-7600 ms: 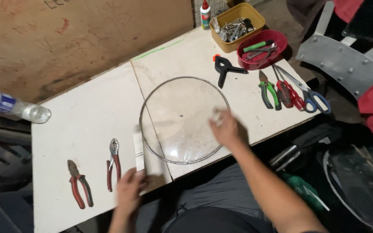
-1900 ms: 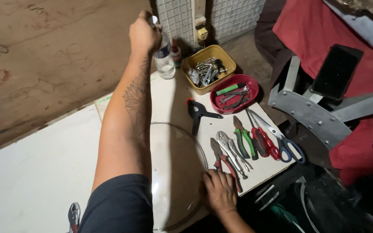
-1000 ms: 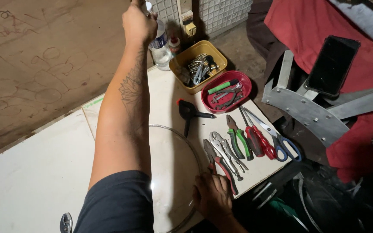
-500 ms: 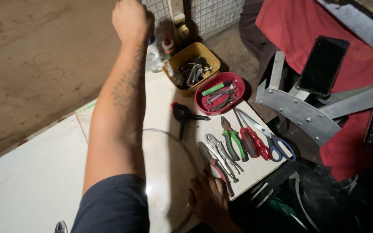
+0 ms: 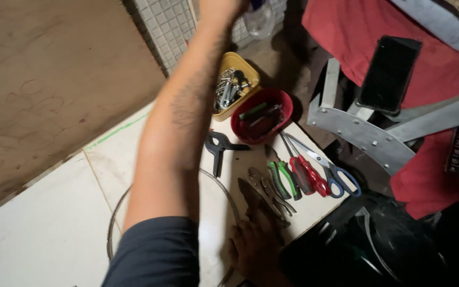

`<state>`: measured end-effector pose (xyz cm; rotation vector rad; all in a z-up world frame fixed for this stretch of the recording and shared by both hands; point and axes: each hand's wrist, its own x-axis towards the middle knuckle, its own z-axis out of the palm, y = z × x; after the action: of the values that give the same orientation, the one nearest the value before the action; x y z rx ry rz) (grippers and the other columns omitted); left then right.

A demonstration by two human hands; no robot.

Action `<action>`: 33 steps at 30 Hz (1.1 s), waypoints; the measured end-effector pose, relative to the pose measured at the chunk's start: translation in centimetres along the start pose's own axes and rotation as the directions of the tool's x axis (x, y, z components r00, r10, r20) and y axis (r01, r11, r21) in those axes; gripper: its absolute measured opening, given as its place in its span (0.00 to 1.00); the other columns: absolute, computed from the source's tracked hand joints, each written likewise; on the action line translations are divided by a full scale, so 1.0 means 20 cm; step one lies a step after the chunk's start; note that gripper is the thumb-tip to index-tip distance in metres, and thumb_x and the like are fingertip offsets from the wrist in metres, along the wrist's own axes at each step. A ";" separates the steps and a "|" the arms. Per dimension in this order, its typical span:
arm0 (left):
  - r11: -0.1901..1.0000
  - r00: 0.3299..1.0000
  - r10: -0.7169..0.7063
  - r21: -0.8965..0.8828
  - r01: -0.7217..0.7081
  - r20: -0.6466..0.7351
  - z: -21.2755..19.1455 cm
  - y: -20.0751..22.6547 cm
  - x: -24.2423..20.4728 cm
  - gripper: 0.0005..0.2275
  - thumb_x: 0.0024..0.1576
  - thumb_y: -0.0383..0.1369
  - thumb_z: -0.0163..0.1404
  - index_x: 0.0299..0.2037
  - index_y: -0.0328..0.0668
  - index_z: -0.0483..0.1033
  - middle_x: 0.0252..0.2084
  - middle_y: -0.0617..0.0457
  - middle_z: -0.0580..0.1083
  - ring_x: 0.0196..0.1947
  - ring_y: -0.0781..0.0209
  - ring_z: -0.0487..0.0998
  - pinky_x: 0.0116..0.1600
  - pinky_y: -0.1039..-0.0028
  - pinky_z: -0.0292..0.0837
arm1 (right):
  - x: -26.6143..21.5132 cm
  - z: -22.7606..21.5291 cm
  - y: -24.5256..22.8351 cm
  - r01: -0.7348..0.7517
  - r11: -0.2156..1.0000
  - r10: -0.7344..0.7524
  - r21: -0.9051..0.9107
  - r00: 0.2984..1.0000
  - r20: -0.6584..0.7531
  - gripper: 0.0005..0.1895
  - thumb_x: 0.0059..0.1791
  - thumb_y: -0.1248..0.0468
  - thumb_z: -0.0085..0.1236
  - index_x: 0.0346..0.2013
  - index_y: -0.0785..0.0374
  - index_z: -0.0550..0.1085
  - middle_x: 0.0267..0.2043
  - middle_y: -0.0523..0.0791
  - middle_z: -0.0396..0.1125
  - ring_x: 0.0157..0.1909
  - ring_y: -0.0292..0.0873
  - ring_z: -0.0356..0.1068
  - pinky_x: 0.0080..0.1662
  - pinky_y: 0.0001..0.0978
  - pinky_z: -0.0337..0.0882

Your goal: The person uses scissors to cut a metal ring on a white workbench. They then use pliers to bend and shape the ring, repeatedly adjusting its form and inspecting the edges.

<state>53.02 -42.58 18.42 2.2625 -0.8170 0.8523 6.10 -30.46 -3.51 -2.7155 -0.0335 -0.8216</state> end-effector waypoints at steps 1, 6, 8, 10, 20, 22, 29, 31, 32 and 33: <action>0.999 1.000 -0.012 -0.041 0.013 0.019 0.02 0.07 -0.03 0.09 0.49 0.31 0.51 0.37 0.45 0.66 0.30 0.44 0.73 0.28 0.39 0.76 0.34 0.51 0.69 | 0.01 -0.01 -0.01 -0.016 1.000 0.016 0.006 0.999 0.028 0.13 0.52 0.55 0.49 0.43 0.61 0.75 0.47 0.51 0.70 0.45 0.55 0.69 0.51 0.55 0.64; 0.969 0.991 -0.062 -0.232 0.088 0.115 0.24 0.22 -0.12 0.10 0.54 0.31 0.51 0.44 0.42 0.68 0.35 0.39 0.77 0.33 0.36 0.79 0.39 0.48 0.72 | 0.00 -0.01 0.00 -0.048 0.999 0.047 0.005 0.997 0.069 0.15 0.52 0.54 0.50 0.47 0.58 0.75 0.49 0.48 0.71 0.44 0.52 0.69 0.48 0.48 0.67; 0.946 0.985 -0.080 -0.298 0.123 0.154 0.43 0.22 -0.16 0.11 0.56 0.31 0.51 0.46 0.41 0.69 0.37 0.37 0.78 0.35 0.35 0.80 0.42 0.47 0.73 | 0.02 -0.02 -0.01 -0.017 0.995 0.019 -0.094 0.999 0.026 0.16 0.50 0.54 0.51 0.46 0.58 0.74 0.49 0.49 0.71 0.42 0.51 0.69 0.44 0.50 0.64; 0.949 0.977 -0.106 -0.275 0.155 0.184 0.46 0.20 -0.20 0.18 0.57 0.28 0.50 0.56 0.40 0.61 0.38 0.38 0.78 0.37 0.37 0.80 0.43 0.48 0.74 | 0.01 -0.02 0.01 -0.003 0.998 0.005 -0.068 1.000 0.028 0.15 0.48 0.56 0.50 0.44 0.60 0.75 0.49 0.51 0.72 0.43 0.53 0.70 0.44 0.49 0.65; 0.950 0.753 -0.290 0.084 0.300 0.591 0.22 0.26 -0.13 0.39 0.60 0.24 0.49 0.77 0.60 0.36 0.78 0.33 0.43 0.71 0.28 0.56 0.68 0.43 0.65 | 0.05 -0.08 -0.02 -0.010 0.999 0.010 -0.044 1.000 -0.003 0.12 0.53 0.55 0.46 0.43 0.57 0.74 0.47 0.49 0.71 0.41 0.50 0.69 0.46 0.44 0.65; 0.964 0.800 -0.256 0.082 0.253 0.543 0.24 0.19 -0.15 0.39 0.58 0.26 0.52 0.76 0.57 0.38 0.76 0.30 0.46 0.68 0.25 0.60 0.65 0.42 0.67 | 0.04 -0.07 -0.01 -0.010 0.999 0.011 -0.050 1.000 0.022 0.15 0.53 0.54 0.45 0.45 0.58 0.74 0.48 0.50 0.70 0.42 0.52 0.69 0.45 0.47 0.65; 0.994 0.969 -0.035 0.110 0.008 0.244 0.21 -0.20 -0.49 0.27 0.52 0.21 0.50 0.65 0.24 0.63 0.64 0.45 0.68 0.57 0.42 0.65 0.60 0.54 0.70 | 0.02 -0.06 -0.02 -0.015 1.000 0.014 -0.023 0.999 -0.031 0.14 0.51 0.55 0.56 0.42 0.61 0.76 0.48 0.50 0.70 0.47 0.54 0.70 0.54 0.56 0.66; 0.969 0.973 -0.113 0.240 0.063 0.202 0.20 -0.35 -0.70 0.18 0.50 0.28 0.52 0.51 0.30 0.70 0.51 0.44 0.71 0.48 0.41 0.69 0.53 0.54 0.70 | -0.04 -0.01 0.00 -0.046 0.998 0.047 -0.036 0.998 0.042 0.16 0.48 0.54 0.56 0.46 0.58 0.75 0.46 0.50 0.69 0.55 0.55 0.67 0.55 0.54 0.64; 0.927 0.972 -0.177 0.359 0.110 0.158 0.19 -0.42 -0.80 0.12 0.49 0.36 0.53 0.37 0.36 0.77 0.37 0.44 0.73 0.38 0.39 0.73 0.47 0.55 0.70 | -0.06 0.03 0.00 -0.087 0.995 0.093 -0.053 0.990 0.110 0.20 0.45 0.53 0.55 0.49 0.56 0.73 0.44 0.50 0.68 0.63 0.57 0.65 0.57 0.51 0.63; 0.925 0.972 -0.178 0.362 0.112 0.154 0.12 -0.39 -0.84 0.12 0.49 0.36 0.53 0.37 0.36 0.77 0.37 0.44 0.73 0.38 0.39 0.73 0.47 0.55 0.70 | -0.05 0.02 0.00 -0.083 0.995 0.088 -0.051 0.990 0.108 0.20 0.45 0.53 0.55 0.49 0.56 0.73 0.44 0.50 0.68 0.63 0.57 0.65 0.57 0.51 0.63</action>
<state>49.19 -33.67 2.59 2.7128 -0.5995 0.7765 5.44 -30.29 -4.45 -2.7819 0.0784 -0.6554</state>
